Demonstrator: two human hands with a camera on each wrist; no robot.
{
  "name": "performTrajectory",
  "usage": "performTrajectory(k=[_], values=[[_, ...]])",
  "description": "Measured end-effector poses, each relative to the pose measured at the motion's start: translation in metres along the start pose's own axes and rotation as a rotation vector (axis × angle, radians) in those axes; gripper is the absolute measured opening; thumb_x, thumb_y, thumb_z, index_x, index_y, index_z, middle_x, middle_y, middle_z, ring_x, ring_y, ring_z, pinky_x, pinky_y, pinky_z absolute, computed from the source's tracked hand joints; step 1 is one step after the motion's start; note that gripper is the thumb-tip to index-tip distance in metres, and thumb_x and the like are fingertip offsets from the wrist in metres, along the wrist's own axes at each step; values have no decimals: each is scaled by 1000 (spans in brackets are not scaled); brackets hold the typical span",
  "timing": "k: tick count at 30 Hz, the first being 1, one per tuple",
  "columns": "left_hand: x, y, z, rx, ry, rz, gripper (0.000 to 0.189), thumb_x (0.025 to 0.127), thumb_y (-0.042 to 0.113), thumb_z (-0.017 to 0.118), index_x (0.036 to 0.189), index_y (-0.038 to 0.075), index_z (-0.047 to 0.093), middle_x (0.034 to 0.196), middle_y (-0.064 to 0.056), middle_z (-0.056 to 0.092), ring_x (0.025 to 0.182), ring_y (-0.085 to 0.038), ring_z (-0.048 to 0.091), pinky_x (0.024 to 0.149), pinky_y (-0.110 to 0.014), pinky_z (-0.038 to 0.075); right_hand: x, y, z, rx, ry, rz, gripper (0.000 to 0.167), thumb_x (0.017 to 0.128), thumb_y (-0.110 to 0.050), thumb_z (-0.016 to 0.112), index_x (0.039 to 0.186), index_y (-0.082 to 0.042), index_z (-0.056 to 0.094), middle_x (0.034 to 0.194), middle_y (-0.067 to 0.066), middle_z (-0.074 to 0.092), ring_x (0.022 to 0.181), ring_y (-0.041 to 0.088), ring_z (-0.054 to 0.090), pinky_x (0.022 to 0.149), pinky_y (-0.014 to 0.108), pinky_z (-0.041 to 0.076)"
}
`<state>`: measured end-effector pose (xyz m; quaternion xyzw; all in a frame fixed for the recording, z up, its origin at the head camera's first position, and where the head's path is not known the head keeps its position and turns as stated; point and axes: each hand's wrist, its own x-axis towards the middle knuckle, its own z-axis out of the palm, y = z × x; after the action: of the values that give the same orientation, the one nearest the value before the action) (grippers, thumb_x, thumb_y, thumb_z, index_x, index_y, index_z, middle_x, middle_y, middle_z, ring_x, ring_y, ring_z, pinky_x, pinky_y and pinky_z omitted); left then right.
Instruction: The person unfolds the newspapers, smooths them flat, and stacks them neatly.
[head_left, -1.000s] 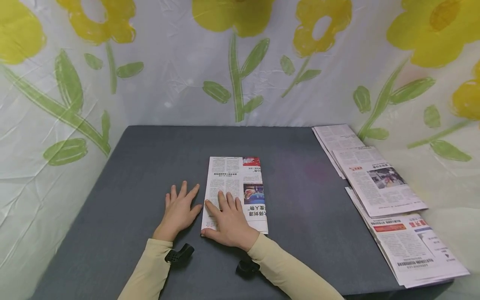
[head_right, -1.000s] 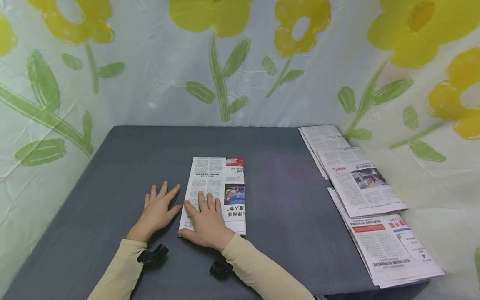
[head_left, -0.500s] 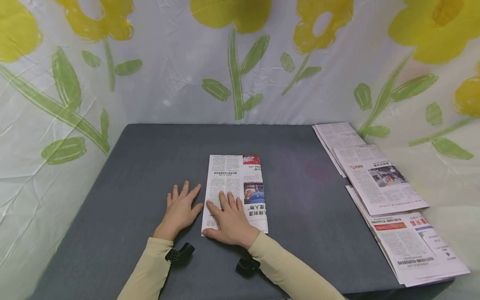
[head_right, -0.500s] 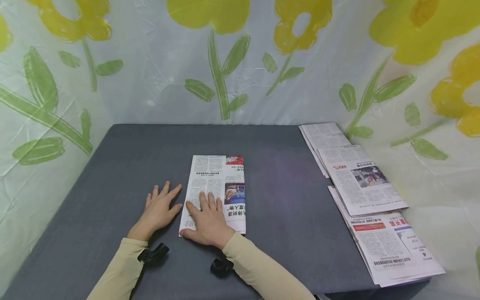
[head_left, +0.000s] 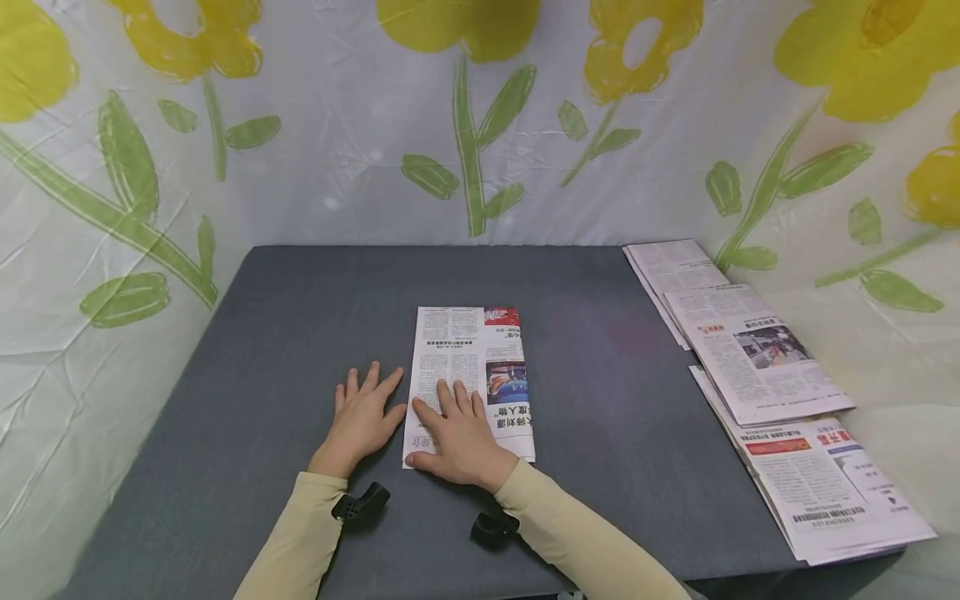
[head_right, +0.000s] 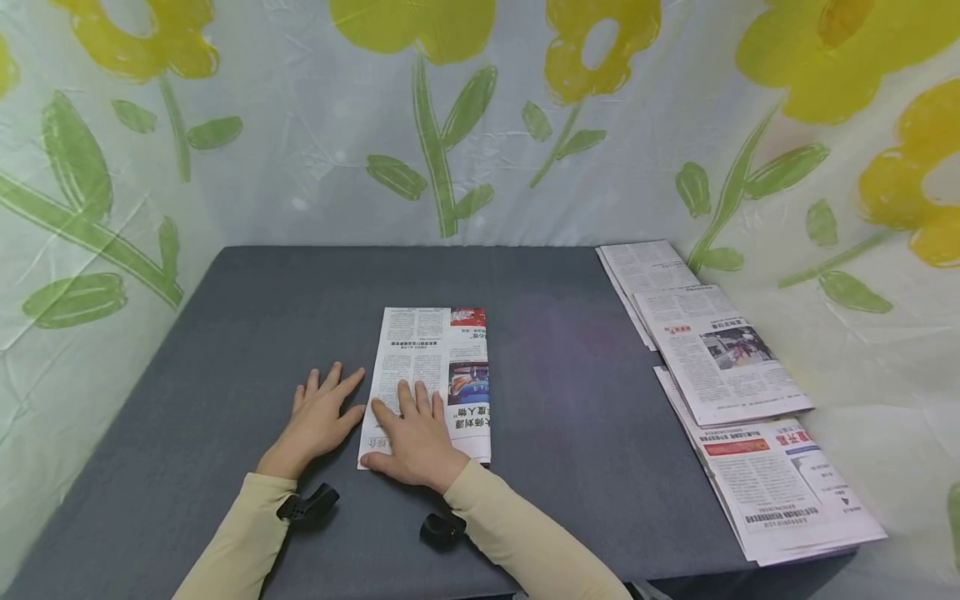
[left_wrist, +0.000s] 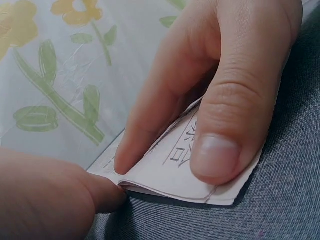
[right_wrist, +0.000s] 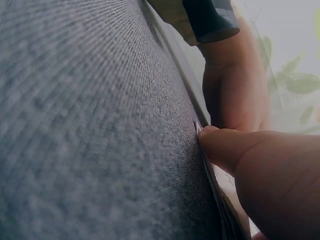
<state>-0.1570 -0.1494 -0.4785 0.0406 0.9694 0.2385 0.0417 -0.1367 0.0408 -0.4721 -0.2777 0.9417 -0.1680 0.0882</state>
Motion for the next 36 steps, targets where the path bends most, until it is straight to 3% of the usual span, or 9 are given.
performTrajectory(k=[13, 20, 29, 32, 36], values=[[2, 1, -2, 12, 3, -1, 59, 99, 23, 62, 153, 7, 46, 164, -33, 23, 152, -61, 6, 118, -77, 7, 3, 1, -1, 35, 39, 10, 69, 99, -44, 62, 159, -21, 38, 168, 19, 27, 157, 45, 18, 123, 66, 19], [2, 0, -2, 8, 2, 1, 59, 99, 24, 62, 153, 7, 46, 164, -33, 23, 152, -61, 7, 118, -77, 8, 3, 0, -3, -3, 109, -24, 60, 101, -31, 59, 157, -18, 42, 162, 20, 40, 151, 47, 33, 117, 67, 29], [2, 0, -1, 3, -11, -3, 59, 100, 24, 62, 153, 6, 46, 164, -33, 22, 152, -61, 6, 118, -77, 7, 3, 3, -6, 27, 194, -67, 52, 98, -14, 63, 149, -11, 52, 148, 18, 57, 140, 46, 49, 110, 68, 40], [1, 0, -1, -3, -14, -3, 59, 100, 24, 62, 154, 6, 45, 164, -33, 22, 152, -61, 6, 118, -77, 7, 4, 4, -7, 24, 225, -80, 50, 98, -9, 63, 147, -9, 54, 142, 16, 63, 135, 44, 56, 107, 64, 46], [0, 0, 0, -11, -15, 2, 59, 100, 25, 61, 154, 6, 45, 164, -33, 21, 152, -61, 5, 118, -77, 7, 4, 7, -12, 78, 287, -65, 47, 98, -3, 61, 145, -7, 56, 134, 14, 69, 120, 34, 69, 98, 48, 57]])
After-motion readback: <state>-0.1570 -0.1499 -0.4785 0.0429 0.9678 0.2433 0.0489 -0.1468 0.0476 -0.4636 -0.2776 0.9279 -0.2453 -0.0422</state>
